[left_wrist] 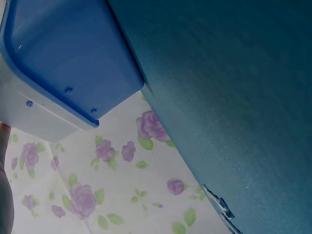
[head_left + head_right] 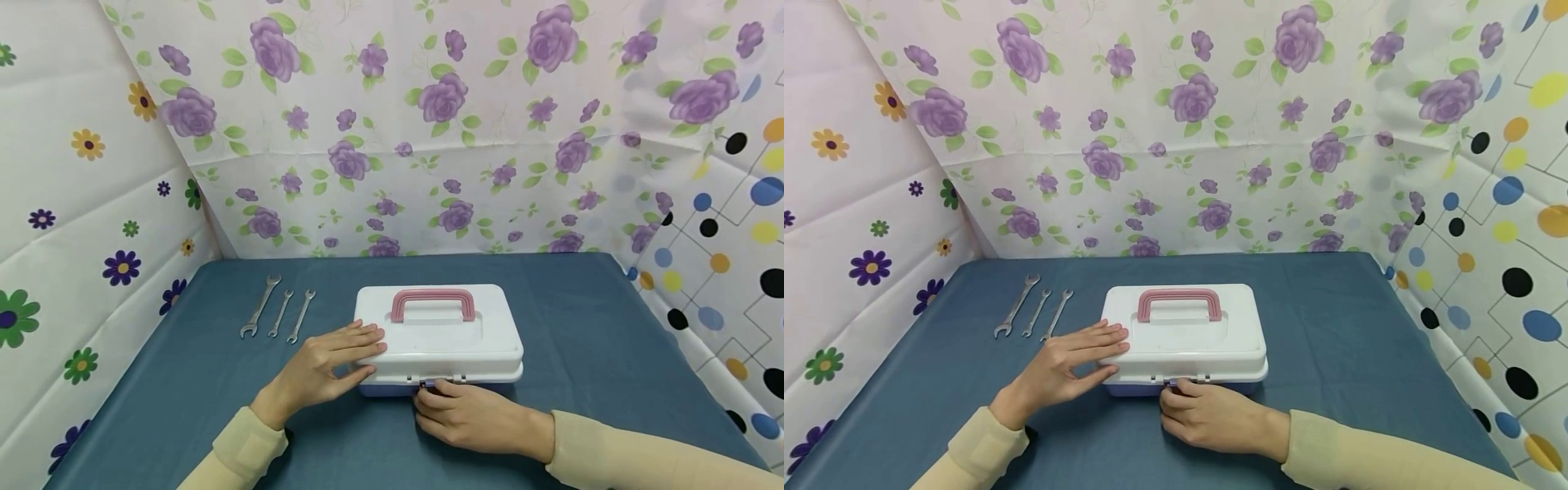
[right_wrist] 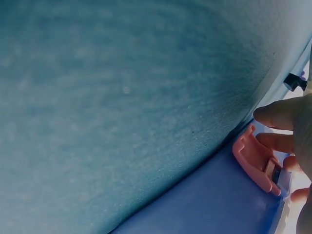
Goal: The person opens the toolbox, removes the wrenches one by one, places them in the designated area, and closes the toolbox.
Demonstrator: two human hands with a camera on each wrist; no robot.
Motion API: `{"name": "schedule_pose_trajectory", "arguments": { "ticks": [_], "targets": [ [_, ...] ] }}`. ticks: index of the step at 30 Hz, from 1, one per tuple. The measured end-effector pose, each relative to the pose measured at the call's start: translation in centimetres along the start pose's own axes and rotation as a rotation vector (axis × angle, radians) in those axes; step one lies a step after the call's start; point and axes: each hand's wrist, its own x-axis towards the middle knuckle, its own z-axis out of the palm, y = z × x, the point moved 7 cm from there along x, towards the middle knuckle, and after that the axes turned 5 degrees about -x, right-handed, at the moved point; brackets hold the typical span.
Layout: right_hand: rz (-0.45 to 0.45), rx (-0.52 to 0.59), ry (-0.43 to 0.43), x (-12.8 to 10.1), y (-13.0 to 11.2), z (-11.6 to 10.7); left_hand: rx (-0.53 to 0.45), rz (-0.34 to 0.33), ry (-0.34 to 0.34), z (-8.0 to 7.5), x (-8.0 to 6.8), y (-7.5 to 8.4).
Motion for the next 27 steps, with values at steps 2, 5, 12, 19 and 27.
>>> {"name": "schedule_pose_trajectory", "arguments": {
  "ticks": [2, 5, 12, 19, 27],
  "targets": [
    [0.0, 0.008, 0.001, -0.1, -0.1, 0.1, 0.001, 0.004, 0.0, 0.0, 0.0, 0.0],
    [0.005, 0.02, 0.01, -0.3, -0.1, 0.0, 0.007, 0.008, 0.001, 0.0, 0.1, 0.0],
    [0.004, 0.068, 0.038, -0.7, 0.1, -0.5, 0.008, 0.015, 0.003, -0.1, 0.2, 0.1],
    [0.003, 0.114, 0.071, -1.0, 0.3, -0.9, 0.01, 0.008, 0.0, -0.1, 0.2, 0.1],
    [0.0, 0.196, 0.146, -1.4, 0.7, -1.6, 0.021, 0.003, -0.007, -0.1, 0.1, 0.2]
  ]
}}
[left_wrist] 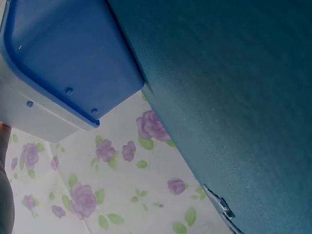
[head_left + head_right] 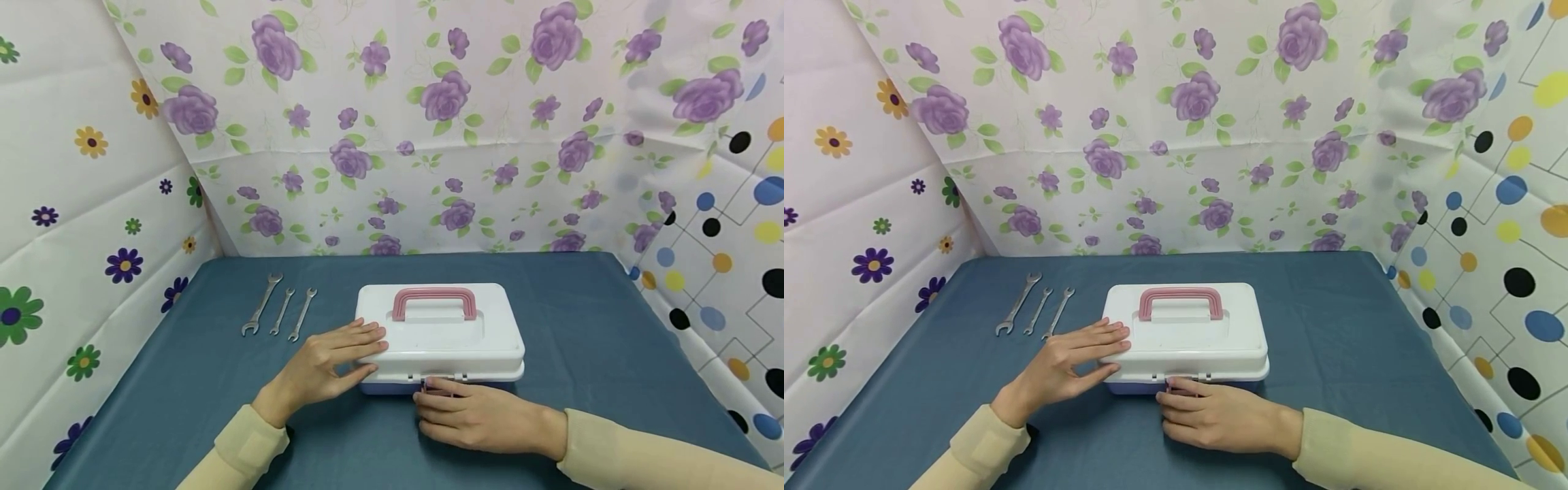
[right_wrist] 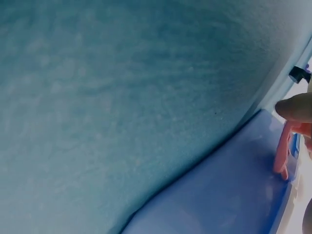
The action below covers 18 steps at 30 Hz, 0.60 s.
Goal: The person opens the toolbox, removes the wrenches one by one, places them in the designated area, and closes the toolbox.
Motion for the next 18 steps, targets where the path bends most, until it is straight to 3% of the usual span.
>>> {"name": "schedule_pose_trajectory", "arguments": {
  "ticks": [6, 18],
  "targets": [
    [0.036, 0.079, 0.058, -0.4, 0.8, -0.7, -0.003, -0.001, 0.004, 0.0, 0.0, -0.1],
    [0.063, 0.105, 0.106, -0.7, 1.3, -1.3, -0.002, -0.017, -0.001, 0.1, -0.2, -0.1]
  ]
}}
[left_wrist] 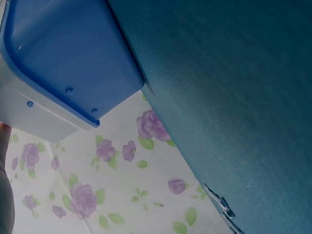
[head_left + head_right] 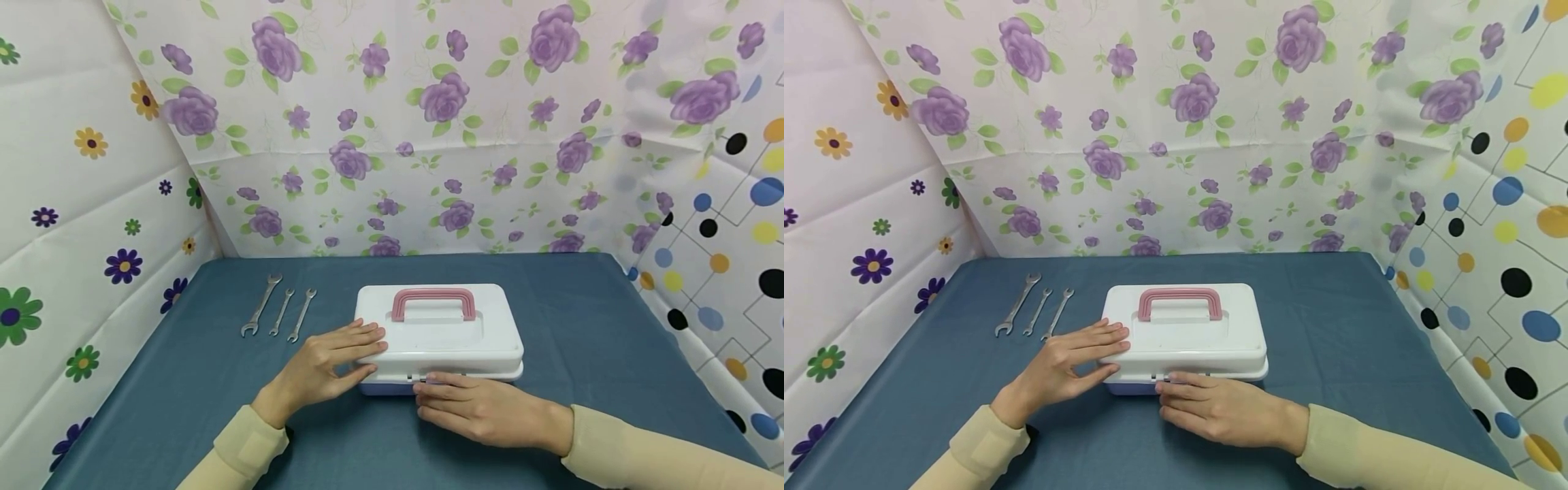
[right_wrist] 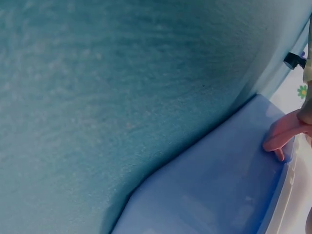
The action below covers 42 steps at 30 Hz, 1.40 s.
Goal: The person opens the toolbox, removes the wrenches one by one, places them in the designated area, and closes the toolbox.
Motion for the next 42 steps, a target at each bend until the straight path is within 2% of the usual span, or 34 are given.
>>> {"name": "schedule_pose_trajectory", "arguments": {
  "ticks": [7, 16, 26, 42],
  "targets": [
    [0.037, 0.036, 0.062, 0.1, 0.6, -0.7, -0.012, 0.005, 0.002, 0.0, 0.0, 0.0],
    [0.027, 0.033, 0.097, 0.2, 1.1, -1.3, -0.014, -0.007, 0.001, 0.0, 0.0, -0.1],
    [0.013, -0.038, 0.175, 0.2, 1.3, -1.5, -0.014, 0.0, 0.001, 0.0, 0.0, -0.1],
    [0.1, -0.14, 0.104, -0.3, 2.2, -1.4, -0.013, 0.017, 0.009, 0.0, 0.0, 0.0]
  ]
}}
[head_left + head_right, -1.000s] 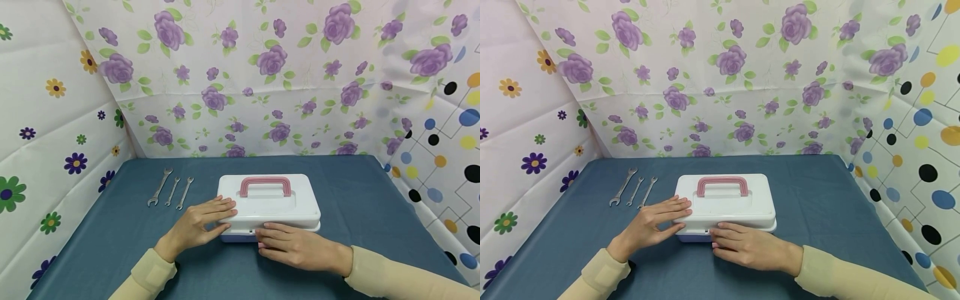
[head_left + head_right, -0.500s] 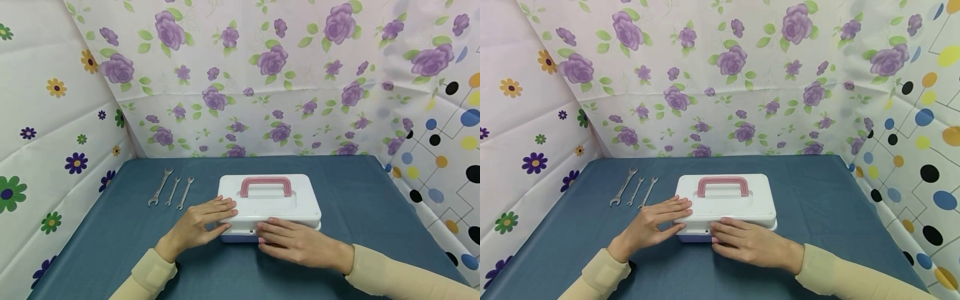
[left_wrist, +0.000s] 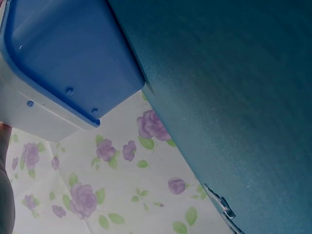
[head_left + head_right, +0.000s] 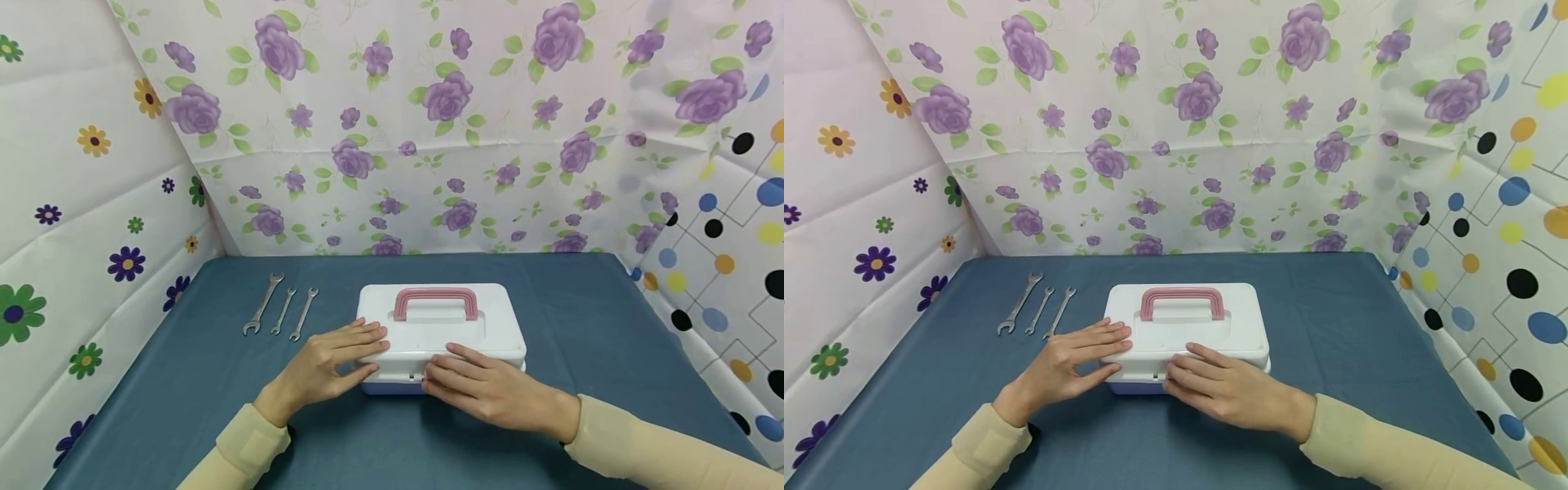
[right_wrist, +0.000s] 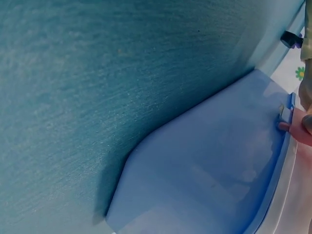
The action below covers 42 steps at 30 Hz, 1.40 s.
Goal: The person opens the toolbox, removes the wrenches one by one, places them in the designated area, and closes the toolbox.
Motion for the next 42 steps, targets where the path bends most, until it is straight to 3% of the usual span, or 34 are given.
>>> {"name": "schedule_pose_trajectory", "arguments": {
  "ticks": [17, 42],
  "targets": [
    [-0.03, -0.169, -0.091, -0.3, 0.0, 0.8, -0.001, 0.003, -0.002, -0.1, 0.1, 0.0],
    [-0.107, -0.199, -0.147, -0.7, -0.9, 2.0, 0.005, -0.015, -0.011, 0.0, 0.0, 0.0]
  ]
}}
